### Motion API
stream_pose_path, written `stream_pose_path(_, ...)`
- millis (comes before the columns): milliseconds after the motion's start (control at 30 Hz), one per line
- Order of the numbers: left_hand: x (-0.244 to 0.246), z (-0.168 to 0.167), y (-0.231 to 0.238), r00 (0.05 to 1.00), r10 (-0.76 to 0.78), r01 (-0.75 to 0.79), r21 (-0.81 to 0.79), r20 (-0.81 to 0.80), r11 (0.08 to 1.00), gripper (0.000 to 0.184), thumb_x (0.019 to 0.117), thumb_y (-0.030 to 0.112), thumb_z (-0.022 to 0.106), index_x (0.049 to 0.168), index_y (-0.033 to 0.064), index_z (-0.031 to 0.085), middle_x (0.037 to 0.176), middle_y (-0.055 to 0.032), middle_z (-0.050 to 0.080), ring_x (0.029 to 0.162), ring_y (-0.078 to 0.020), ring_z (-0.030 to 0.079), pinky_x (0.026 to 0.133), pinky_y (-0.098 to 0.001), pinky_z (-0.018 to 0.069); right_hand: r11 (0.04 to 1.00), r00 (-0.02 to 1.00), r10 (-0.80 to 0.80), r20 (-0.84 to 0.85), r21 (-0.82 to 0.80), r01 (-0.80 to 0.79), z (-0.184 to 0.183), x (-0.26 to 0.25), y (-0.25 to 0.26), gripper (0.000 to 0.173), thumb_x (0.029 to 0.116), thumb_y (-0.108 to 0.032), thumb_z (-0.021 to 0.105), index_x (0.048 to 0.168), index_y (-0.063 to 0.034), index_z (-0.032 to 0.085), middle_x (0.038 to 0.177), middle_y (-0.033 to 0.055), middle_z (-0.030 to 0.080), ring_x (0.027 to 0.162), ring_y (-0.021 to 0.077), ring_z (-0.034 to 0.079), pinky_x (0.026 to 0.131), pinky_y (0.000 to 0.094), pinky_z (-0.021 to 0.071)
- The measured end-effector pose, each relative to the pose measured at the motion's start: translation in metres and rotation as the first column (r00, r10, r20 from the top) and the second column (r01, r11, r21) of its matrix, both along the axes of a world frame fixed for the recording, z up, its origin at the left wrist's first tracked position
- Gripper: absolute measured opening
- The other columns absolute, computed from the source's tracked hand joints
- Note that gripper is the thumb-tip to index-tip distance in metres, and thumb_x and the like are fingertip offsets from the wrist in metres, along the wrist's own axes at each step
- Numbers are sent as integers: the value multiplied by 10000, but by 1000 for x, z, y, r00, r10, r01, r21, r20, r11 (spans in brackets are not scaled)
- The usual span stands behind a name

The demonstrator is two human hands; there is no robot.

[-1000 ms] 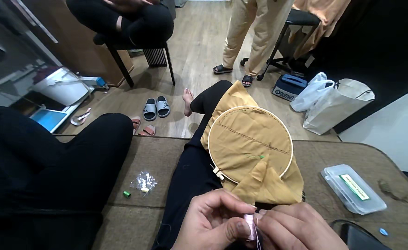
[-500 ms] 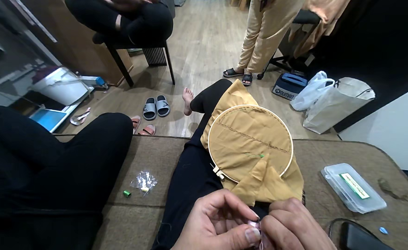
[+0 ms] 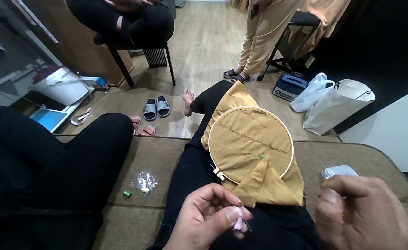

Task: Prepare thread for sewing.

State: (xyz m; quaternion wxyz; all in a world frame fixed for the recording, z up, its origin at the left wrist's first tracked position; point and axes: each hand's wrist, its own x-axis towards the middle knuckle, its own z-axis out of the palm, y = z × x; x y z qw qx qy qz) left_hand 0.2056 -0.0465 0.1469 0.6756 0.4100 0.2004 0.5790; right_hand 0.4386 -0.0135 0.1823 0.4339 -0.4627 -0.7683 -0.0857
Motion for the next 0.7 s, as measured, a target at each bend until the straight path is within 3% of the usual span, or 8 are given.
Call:
stream_pose_path(67, 2, 2, -2, 999, -32, 33, -41, 4, 999, 166, 996, 138, 646, 1155, 113, 691, 1050, -45, 768, 880, -89, 740, 763, -239, 613, 987, 989, 118, -92, -95, -127, 3, 3, -4, 292, 1076, -290, 424, 980, -52, 561, 862, 72, 568, 764, 45, 550, 669, 141, 451)
stream_pose_path(200, 5, 4, -2, 999, -35, 35, -48, 1, 998, 194, 998, 124, 641, 1192, 130, 631, 1083, -50, 758, 907, -114, 747, 781, -259, 621, 917, 906, 327, -270, -143, -373, -2, -10, -16, 148, 1055, -240, 550, 1050, -106, 612, 999, -6, 638, 947, -17, 619, 836, 117, 508)
stream_pose_path(367, 6, 1, -2, 1000, -6, 6, -3, -25, 1000, 215, 983, 122, 658, 1197, 124, 638, 1081, -39, 751, 917, -103, 736, 817, -270, 616, 821, 798, 460, -390, -155, -549, -10, -29, -22, 239, 961, -244, 737, 1090, -105, 593, 1041, 7, 662, 1014, 35, 644, 899, 178, 531)
stream_pose_path(533, 7, -3, 0, 997, 36, -28, 114, -69, 993, 184, 977, 130, 667, 1161, 120, 668, 1072, 16, 731, 950, -36, 696, 849, -218, 583, 787, 757, 500, -421, -144, -600, -16, -39, -23, 180, 949, -75, 711, 1026, -76, 548, 965, 47, 688, 972, 86, 671, 904, 207, 537)
stream_pose_path(700, 7, -4, 0, 995, 59, -49, 126, -84, 991, 188, 968, 119, 680, 1156, 122, 669, 1063, 23, 721, 932, -34, 689, 832, -214, 583, 753, 738, 518, -433, -179, -633, -15, -39, -23, 150, 1002, -80, 617, 994, -74, 467, 960, 85, 602, 883, 83, 621, 795, 171, 521)
